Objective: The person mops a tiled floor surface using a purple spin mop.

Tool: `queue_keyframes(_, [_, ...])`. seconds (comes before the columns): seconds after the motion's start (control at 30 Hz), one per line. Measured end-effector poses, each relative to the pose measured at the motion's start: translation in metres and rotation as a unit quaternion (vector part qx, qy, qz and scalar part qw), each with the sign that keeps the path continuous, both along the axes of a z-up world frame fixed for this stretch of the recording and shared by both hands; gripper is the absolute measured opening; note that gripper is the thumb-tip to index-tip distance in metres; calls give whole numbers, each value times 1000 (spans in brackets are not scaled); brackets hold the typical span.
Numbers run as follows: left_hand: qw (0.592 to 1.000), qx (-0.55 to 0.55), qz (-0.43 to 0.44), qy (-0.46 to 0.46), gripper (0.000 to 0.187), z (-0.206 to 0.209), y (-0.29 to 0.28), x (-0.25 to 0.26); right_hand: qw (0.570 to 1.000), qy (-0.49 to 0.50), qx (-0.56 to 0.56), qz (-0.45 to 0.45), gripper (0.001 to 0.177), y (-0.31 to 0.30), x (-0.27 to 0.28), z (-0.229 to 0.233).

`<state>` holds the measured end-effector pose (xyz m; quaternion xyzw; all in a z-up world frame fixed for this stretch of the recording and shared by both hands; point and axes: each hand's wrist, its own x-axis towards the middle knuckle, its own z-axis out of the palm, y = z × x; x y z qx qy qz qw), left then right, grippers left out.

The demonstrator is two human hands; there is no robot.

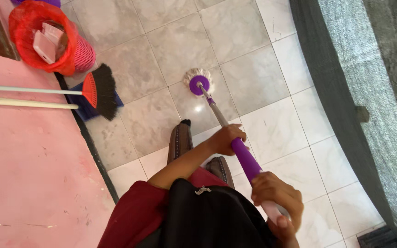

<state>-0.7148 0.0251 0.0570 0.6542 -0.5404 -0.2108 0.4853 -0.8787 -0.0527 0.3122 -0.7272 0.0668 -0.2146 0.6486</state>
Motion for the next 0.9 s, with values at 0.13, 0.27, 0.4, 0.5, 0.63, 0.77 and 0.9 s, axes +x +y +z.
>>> queue_keyframes(0.13, [997,-55,-39,27,20,8,-31,-75,998,-60,6,34,73,-33,-65,0])
queue_keyframes(0.27, [998,-18,-57,15,19,-3,-51,-85,989,-130,56,-35,75,-39,-92,-33])
queue_keyframes(0.4, [998,-34,-49,-11,28,-15,-59,-74,981,-170,54,-73,72,-39,-91,-59])
queue_keyframes(0.5, [997,-42,-58,-21,26,-22,-75,-50,978,-175,46,-107,70,-47,-75,-67])
queue_keyframes(0.63, [997,-25,-49,-46,23,-39,-94,9,960,-235,35,-148,68,-55,-15,-98])
queue_keyframes(0.77, [996,0,24,-86,28,-73,-99,99,967,-247,-21,-52,65,-73,69,-147])
queue_keyframes(0.9, [993,73,47,-75,29,-107,-90,189,966,-229,-108,54,52,-84,160,-193])
